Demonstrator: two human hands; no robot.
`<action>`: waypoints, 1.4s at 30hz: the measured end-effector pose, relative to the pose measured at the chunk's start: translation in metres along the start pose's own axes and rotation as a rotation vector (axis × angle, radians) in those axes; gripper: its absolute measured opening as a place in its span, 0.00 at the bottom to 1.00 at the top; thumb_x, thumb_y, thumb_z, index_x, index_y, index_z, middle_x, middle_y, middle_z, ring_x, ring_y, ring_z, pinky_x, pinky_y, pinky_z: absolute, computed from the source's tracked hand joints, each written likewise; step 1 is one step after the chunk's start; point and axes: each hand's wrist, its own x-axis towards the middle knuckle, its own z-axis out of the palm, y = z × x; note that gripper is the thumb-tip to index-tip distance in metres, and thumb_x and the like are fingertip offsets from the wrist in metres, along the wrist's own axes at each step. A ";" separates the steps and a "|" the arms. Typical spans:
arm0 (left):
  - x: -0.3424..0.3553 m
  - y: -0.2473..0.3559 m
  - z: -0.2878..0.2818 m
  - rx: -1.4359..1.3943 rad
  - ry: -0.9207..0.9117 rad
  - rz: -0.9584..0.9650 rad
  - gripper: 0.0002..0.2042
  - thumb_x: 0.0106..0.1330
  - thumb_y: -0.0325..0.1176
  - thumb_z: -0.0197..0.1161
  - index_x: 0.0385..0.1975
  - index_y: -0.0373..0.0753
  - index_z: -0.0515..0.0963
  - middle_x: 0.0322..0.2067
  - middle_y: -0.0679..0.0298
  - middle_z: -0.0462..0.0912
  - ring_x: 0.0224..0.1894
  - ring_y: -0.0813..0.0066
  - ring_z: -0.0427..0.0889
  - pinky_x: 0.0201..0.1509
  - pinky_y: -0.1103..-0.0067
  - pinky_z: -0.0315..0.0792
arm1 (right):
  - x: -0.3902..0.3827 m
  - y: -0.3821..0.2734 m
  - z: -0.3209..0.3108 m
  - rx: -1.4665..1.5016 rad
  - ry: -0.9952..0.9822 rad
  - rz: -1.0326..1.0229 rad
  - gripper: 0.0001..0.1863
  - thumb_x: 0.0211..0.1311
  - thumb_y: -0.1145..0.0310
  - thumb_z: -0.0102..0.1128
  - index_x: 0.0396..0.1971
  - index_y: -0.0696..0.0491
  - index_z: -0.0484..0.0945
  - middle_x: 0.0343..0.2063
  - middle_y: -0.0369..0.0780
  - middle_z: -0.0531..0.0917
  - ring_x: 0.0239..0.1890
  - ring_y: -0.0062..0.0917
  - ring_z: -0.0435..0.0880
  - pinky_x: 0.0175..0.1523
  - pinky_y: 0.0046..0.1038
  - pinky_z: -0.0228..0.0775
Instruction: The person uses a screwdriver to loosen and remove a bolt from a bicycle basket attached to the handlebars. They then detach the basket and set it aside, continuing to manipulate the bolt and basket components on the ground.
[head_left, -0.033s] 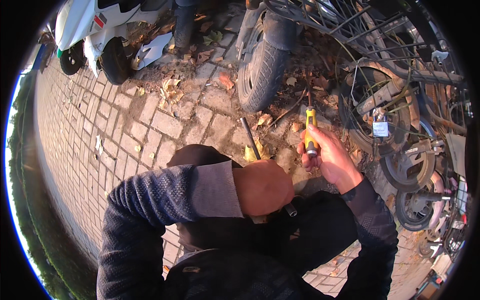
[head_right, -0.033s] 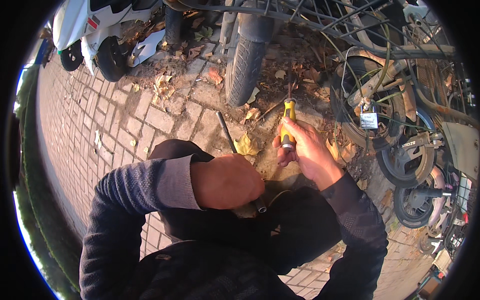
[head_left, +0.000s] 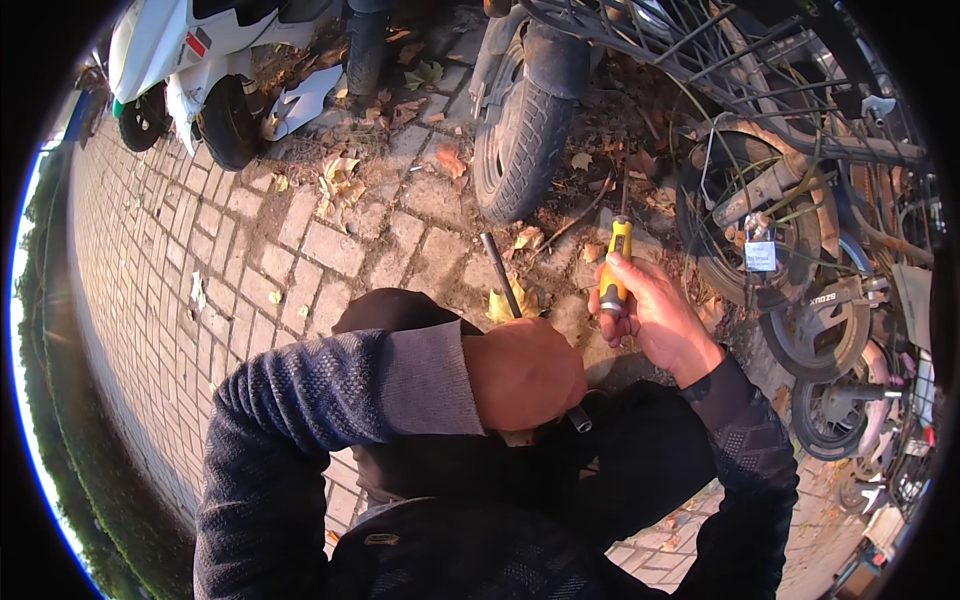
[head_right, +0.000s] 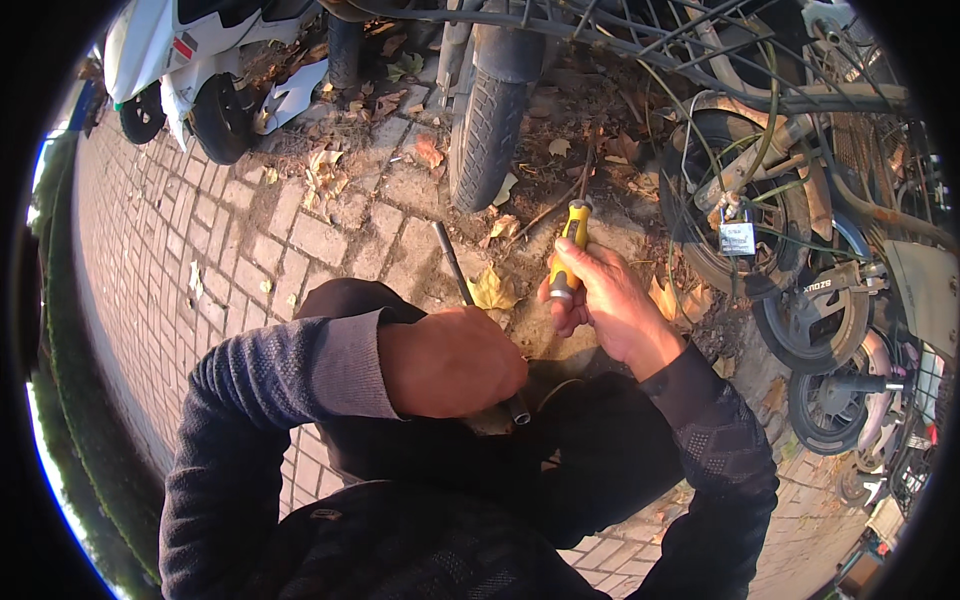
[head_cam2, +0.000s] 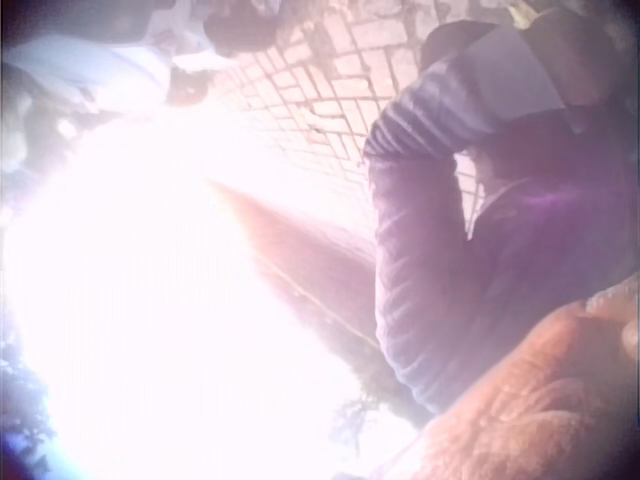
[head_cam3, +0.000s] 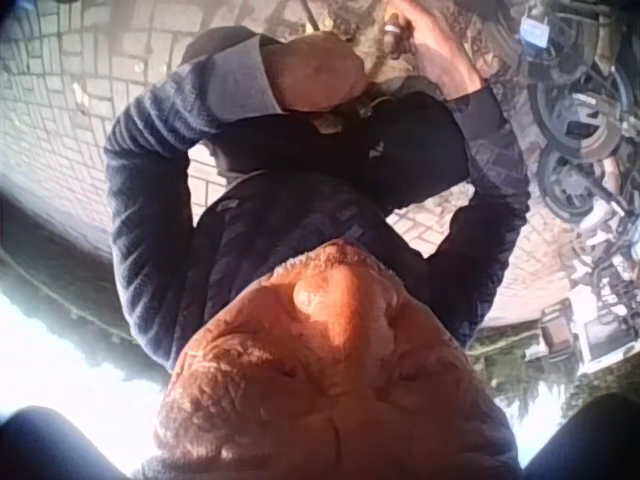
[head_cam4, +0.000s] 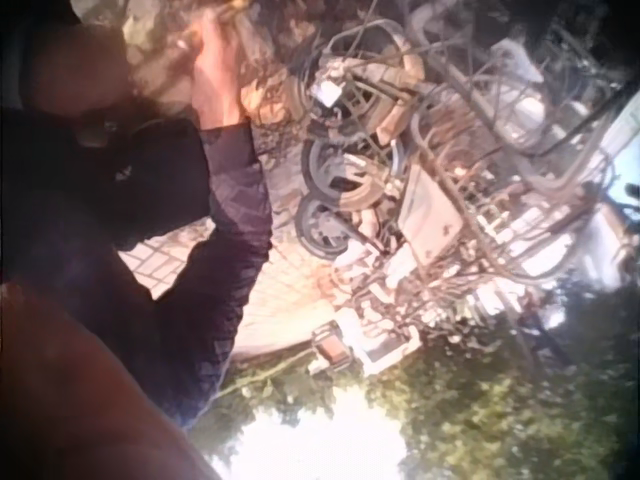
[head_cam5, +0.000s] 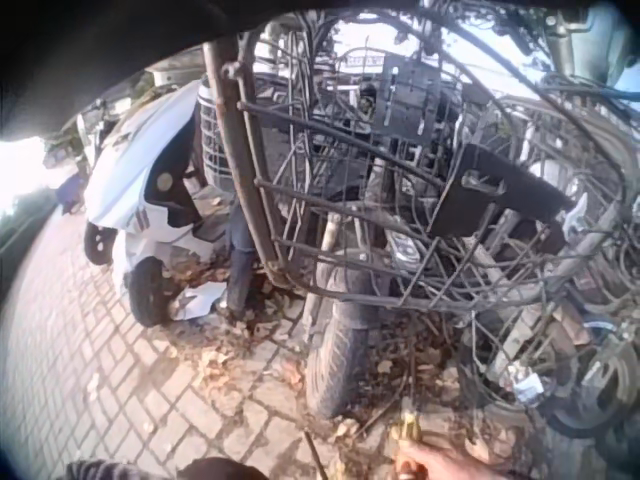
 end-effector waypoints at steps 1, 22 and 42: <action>0.000 0.000 0.000 -0.060 0.059 0.026 0.09 0.74 0.31 0.54 0.31 0.35 0.75 0.27 0.55 0.76 0.29 0.48 0.77 0.33 0.61 0.72 | 0.000 0.002 0.002 -0.045 0.031 0.015 0.20 0.78 0.50 0.53 0.45 0.55 0.74 0.29 0.41 0.83 0.19 0.24 0.81 0.24 0.26 0.73; 0.002 0.008 -0.002 -0.117 0.067 -0.006 0.11 0.72 0.34 0.55 0.29 0.34 0.73 0.26 0.52 0.74 0.31 0.48 0.77 0.35 0.62 0.71 | 0.087 0.046 -0.107 -1.180 0.464 0.132 0.28 0.64 0.44 0.57 0.43 0.56 0.84 0.36 0.52 0.87 0.44 0.49 0.87 0.49 0.45 0.76; 0.008 0.022 -0.005 0.165 -0.157 -0.242 0.08 0.67 0.31 0.58 0.26 0.37 0.74 0.23 0.54 0.77 0.29 0.50 0.80 0.33 0.64 0.74 | 0.077 0.036 -0.110 -1.179 0.486 0.185 0.26 0.63 0.47 0.61 0.40 0.59 0.85 0.39 0.56 0.86 0.46 0.49 0.87 0.51 0.45 0.76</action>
